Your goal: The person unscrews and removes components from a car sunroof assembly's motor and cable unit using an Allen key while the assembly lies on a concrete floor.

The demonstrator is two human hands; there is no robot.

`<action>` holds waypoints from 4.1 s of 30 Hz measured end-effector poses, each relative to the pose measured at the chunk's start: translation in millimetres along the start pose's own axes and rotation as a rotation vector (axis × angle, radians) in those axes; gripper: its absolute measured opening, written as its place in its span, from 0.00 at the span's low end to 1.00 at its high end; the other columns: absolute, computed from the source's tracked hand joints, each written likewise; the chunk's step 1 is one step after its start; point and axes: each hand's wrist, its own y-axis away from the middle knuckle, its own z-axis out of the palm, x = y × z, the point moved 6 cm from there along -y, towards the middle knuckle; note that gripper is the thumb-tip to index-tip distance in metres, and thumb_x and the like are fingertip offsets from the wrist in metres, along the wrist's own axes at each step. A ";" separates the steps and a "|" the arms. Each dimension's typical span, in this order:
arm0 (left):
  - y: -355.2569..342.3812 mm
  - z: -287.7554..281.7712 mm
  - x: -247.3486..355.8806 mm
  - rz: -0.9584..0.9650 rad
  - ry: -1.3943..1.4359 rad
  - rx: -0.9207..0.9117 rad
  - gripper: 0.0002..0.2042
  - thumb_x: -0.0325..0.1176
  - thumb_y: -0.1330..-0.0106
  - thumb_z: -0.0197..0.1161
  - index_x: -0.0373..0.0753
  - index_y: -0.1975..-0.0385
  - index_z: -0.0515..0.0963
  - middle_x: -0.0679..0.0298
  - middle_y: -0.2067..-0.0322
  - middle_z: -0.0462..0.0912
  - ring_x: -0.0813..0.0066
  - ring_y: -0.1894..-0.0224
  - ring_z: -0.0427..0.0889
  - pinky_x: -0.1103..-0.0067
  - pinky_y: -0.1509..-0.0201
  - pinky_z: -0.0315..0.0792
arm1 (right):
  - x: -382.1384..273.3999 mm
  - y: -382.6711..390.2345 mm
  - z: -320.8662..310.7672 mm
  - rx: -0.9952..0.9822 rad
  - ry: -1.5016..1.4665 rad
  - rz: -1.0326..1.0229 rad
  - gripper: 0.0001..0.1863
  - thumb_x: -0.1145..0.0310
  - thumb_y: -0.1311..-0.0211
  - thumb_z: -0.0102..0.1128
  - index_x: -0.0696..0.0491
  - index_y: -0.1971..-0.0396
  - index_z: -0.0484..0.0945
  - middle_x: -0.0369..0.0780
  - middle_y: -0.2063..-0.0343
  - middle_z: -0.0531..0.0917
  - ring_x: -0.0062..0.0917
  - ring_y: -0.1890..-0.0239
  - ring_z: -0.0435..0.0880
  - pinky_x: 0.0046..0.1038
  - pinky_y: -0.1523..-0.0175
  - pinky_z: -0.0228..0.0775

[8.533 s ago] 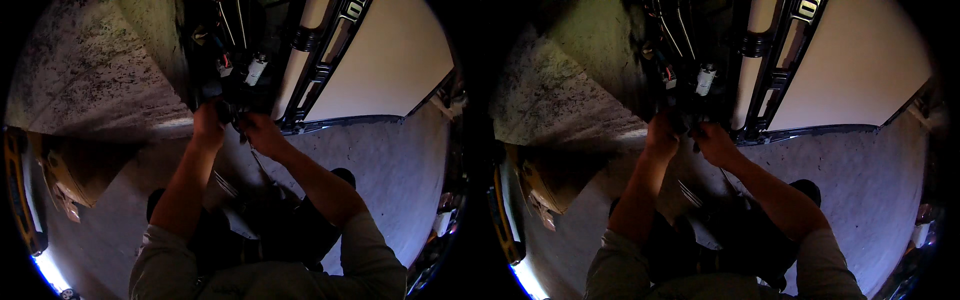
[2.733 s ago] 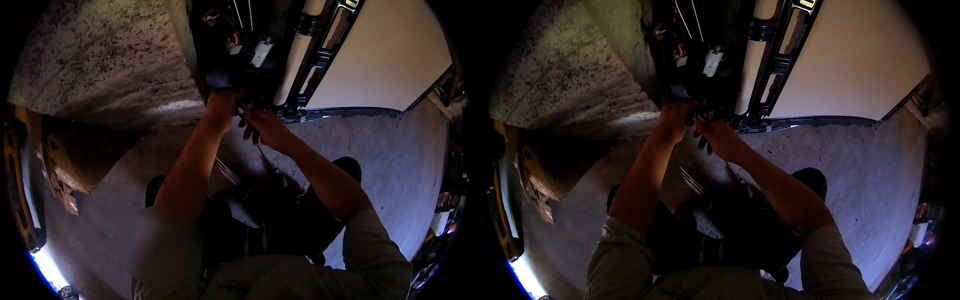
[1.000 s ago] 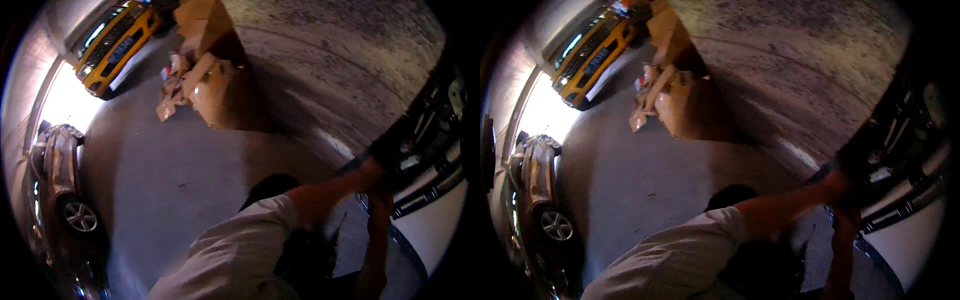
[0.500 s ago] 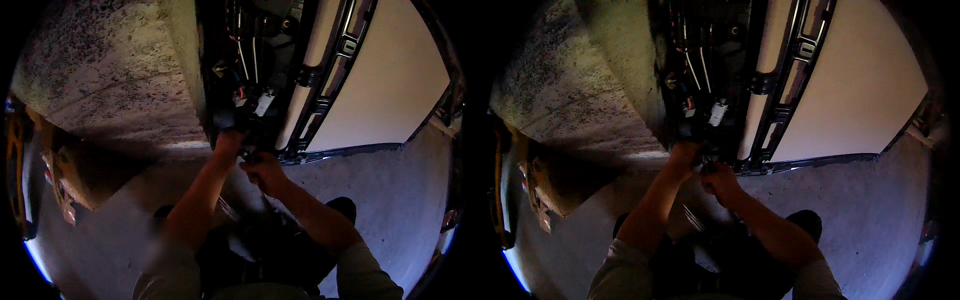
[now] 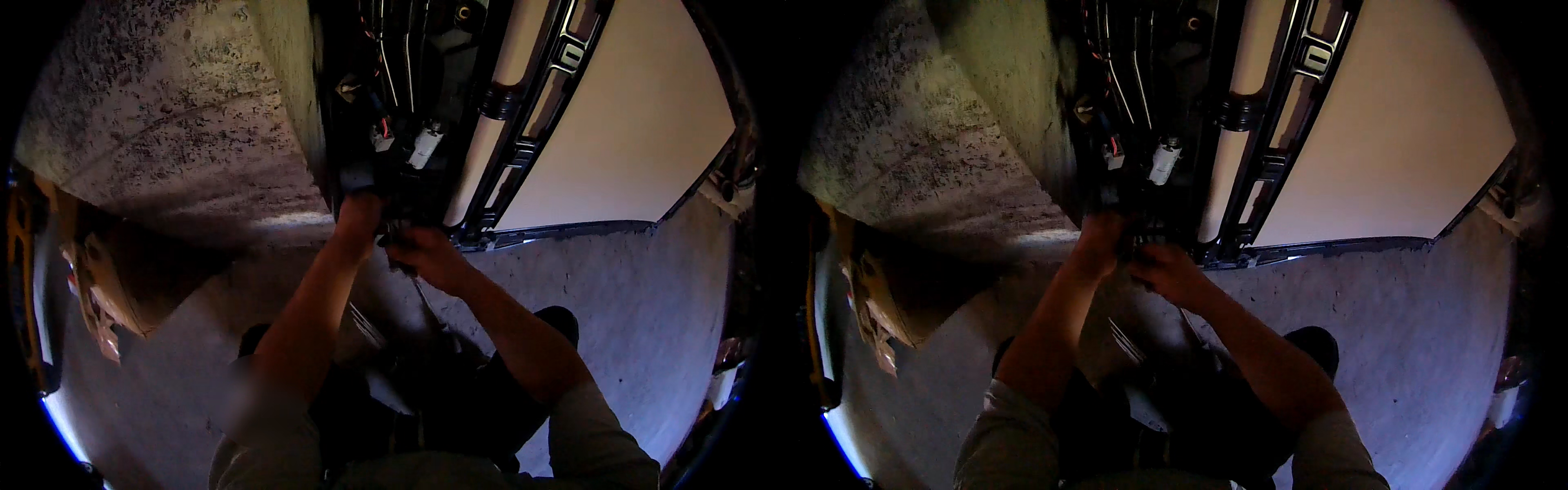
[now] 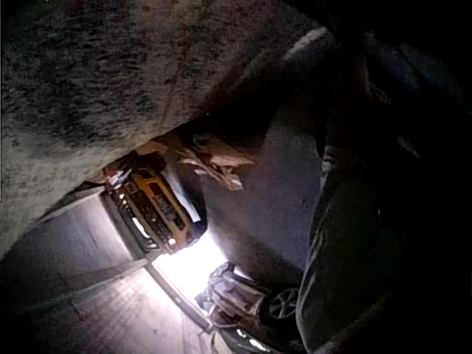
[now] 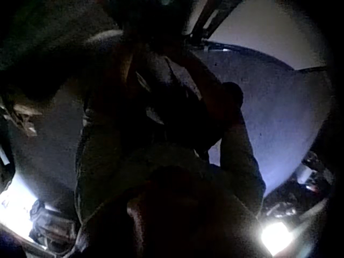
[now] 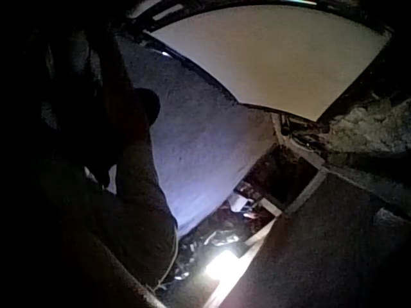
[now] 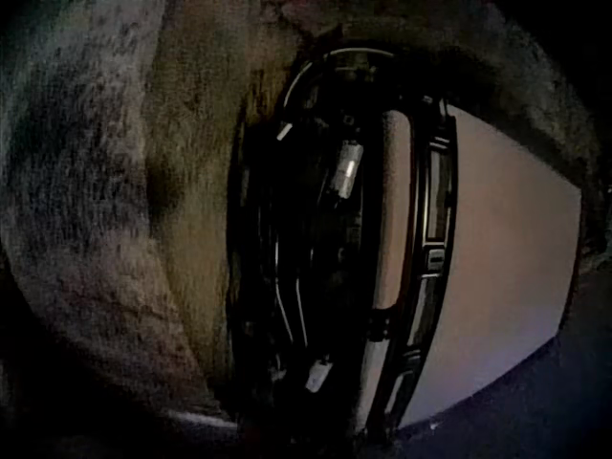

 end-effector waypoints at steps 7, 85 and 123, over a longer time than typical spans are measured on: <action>5.8 7.9 8.9 0.072 -0.038 0.028 0.11 0.36 0.36 0.57 0.36 0.64 0.78 0.58 0.72 0.80 0.70 0.71 0.77 0.74 0.66 0.72 | -26.5 5.5 -3.1 0.335 0.621 -0.339 0.11 0.67 0.40 0.60 0.57 0.62 0.77 0.43 0.75 0.81 0.28 0.74 0.80 0.31 0.67 0.71; 5.3 2.0 10.0 0.173 -0.378 -0.122 0.08 0.34 0.33 0.56 0.37 0.65 0.78 0.63 0.71 0.81 0.75 0.73 0.77 0.78 0.71 0.69 | 8.5 -7.7 -1.2 0.118 -0.130 0.014 0.06 0.71 0.45 0.63 0.56 0.70 0.75 0.37 0.78 0.76 0.24 0.77 0.74 0.27 0.73 0.65; 11.4 6.5 22.5 0.260 -0.394 0.074 0.09 0.35 0.34 0.59 0.35 0.64 0.79 0.63 0.70 0.80 0.72 0.69 0.77 0.72 0.66 0.71 | -8.7 -0.6 -1.2 0.158 -0.112 0.026 0.08 0.69 0.44 0.63 0.56 0.66 0.77 0.39 0.79 0.77 0.22 0.79 0.75 0.25 0.75 0.66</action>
